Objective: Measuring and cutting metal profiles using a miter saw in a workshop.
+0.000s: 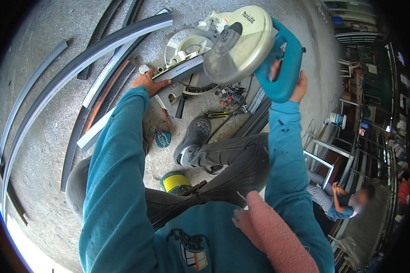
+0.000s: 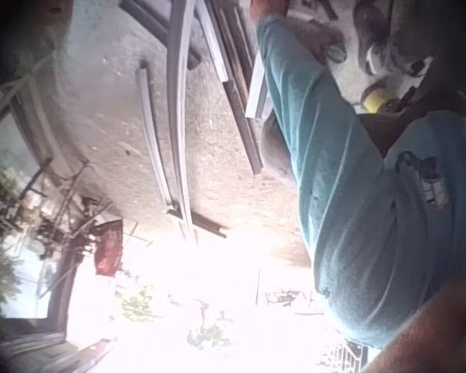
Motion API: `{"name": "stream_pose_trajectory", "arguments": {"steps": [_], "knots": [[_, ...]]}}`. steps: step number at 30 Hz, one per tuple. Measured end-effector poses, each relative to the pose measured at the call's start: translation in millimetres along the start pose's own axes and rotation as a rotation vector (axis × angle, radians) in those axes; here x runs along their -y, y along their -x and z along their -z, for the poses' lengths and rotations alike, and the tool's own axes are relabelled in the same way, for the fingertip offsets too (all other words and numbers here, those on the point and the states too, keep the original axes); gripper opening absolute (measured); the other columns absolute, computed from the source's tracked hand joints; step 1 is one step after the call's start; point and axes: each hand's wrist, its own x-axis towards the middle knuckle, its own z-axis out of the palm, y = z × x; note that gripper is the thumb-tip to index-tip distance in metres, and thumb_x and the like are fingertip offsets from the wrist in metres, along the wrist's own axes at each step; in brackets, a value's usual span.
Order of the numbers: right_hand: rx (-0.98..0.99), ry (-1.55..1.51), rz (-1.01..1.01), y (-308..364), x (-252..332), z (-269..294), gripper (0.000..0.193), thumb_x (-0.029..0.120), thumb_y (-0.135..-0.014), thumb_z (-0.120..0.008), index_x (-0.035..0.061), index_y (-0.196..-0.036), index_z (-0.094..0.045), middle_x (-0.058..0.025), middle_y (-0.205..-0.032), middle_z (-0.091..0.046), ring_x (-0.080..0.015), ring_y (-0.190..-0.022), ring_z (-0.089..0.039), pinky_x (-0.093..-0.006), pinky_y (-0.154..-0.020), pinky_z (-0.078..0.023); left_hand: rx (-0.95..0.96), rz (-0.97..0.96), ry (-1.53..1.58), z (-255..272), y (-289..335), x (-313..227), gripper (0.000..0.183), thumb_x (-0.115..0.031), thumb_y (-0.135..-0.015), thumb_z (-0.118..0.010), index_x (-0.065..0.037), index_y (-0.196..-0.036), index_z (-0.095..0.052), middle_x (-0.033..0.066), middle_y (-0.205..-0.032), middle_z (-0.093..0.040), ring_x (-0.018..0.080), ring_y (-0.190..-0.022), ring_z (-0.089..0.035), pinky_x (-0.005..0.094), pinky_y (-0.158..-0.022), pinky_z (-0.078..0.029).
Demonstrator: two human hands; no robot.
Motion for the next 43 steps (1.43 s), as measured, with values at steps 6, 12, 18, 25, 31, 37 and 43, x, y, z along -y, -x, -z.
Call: {"name": "stream_pose_trajectory", "arguments": {"steps": [6, 12, 18, 25, 31, 37, 43], "knots": [[0.134, 0.06, -0.698, 35, -178, -46, 0.023, 0.015, -0.081, -0.063, 0.005, -0.102, -0.058, -0.01, -0.091, -0.062, -0.0211, -0.074, -0.061, -0.032, -0.062, -0.053, 0.016, 0.089, 0.013, 1, 10, 30, 0.102, -0.074, -0.062, -0.061, -0.008, -0.137, -0.037, 0.0235, -0.12, -0.055, 0.0348, -0.113, -0.054, 0.0374, -0.097, -0.042], [0.013, -0.005, 0.161, -33, -300, -73, 0.017, 0.013, -0.079, -0.066, 0.0061, -0.094, -0.063, -0.0054, -0.088, -0.063, -0.0154, -0.077, -0.058, -0.0312, -0.069, -0.049, 0.017, 0.017, 0.012, -2, -9, -18, 0.102, -0.072, -0.062, -0.063, -0.009, -0.137, -0.037, 0.0222, -0.12, -0.056, 0.0333, -0.113, -0.054, 0.0362, -0.097, -0.042], [0.103, 0.6, 0.107, -12, -269, -127, 0.01, 0.009, -0.078, -0.063, 0.0059, -0.088, -0.065, -0.0042, -0.082, -0.062, -0.015, -0.078, -0.057, -0.0302, -0.073, -0.046, 0.03, 0.098, -0.013, 4, 5, 11, 0.102, -0.072, -0.061, -0.063, -0.009, -0.138, -0.037, 0.0219, -0.12, -0.056, 0.0328, -0.113, -0.054, 0.0362, -0.097, -0.042], [0.044, 0.632, 0.192, -32, -292, -123, 0.014, 0.005, -0.079, -0.06, 0.0036, -0.093, -0.059, -0.0068, -0.083, -0.06, -0.0159, -0.076, -0.056, -0.0293, -0.071, -0.046, 0.023, 0.073, 0.006, 4, -2, -12, 0.103, -0.073, -0.06, -0.064, -0.011, -0.138, -0.036, 0.0215, -0.12, -0.056, 0.0331, -0.112, -0.054, 0.0367, -0.096, -0.043], [-0.128, 0.649, 0.315, -30, -318, -129, 0.016, 0.004, -0.08, -0.06, 0.003, -0.096, -0.056, -0.0071, -0.083, -0.058, -0.0159, -0.074, -0.055, -0.0292, -0.07, -0.045, 0.034, 0.073, 0.018, 7, -2, -17, 0.103, -0.072, -0.06, -0.064, -0.011, -0.138, -0.037, 0.0215, -0.119, -0.056, 0.033, -0.112, -0.055, 0.0368, -0.096, -0.043], [-0.061, 0.647, 0.354, -17, -325, -131, 0.021, 0.002, -0.08, -0.059, 0.0032, -0.1, -0.051, -0.0058, -0.082, -0.056, -0.0154, -0.072, -0.054, -0.0288, -0.068, -0.045, 0.033, 0.087, 0.003, 5, -1, -9, 0.103, -0.072, -0.06, -0.064, -0.011, -0.138, -0.037, 0.0212, -0.118, -0.057, 0.0331, -0.111, -0.055, 0.0368, -0.096, -0.043], [-0.222, 0.584, 0.106, -58, -377, -110, 0.03, 0.006, -0.082, -0.06, 0.0066, -0.111, -0.052, -0.0067, -0.089, -0.06, -0.0163, -0.077, -0.054, -0.0287, -0.071, -0.045, 0.024, 0.036, 0.028, 7, -8, -21, 0.104, -0.072, -0.06, -0.064, -0.012, -0.139, -0.036, 0.0204, -0.119, -0.057, 0.0329, -0.112, -0.055, 0.0371, -0.097, -0.043]]}}
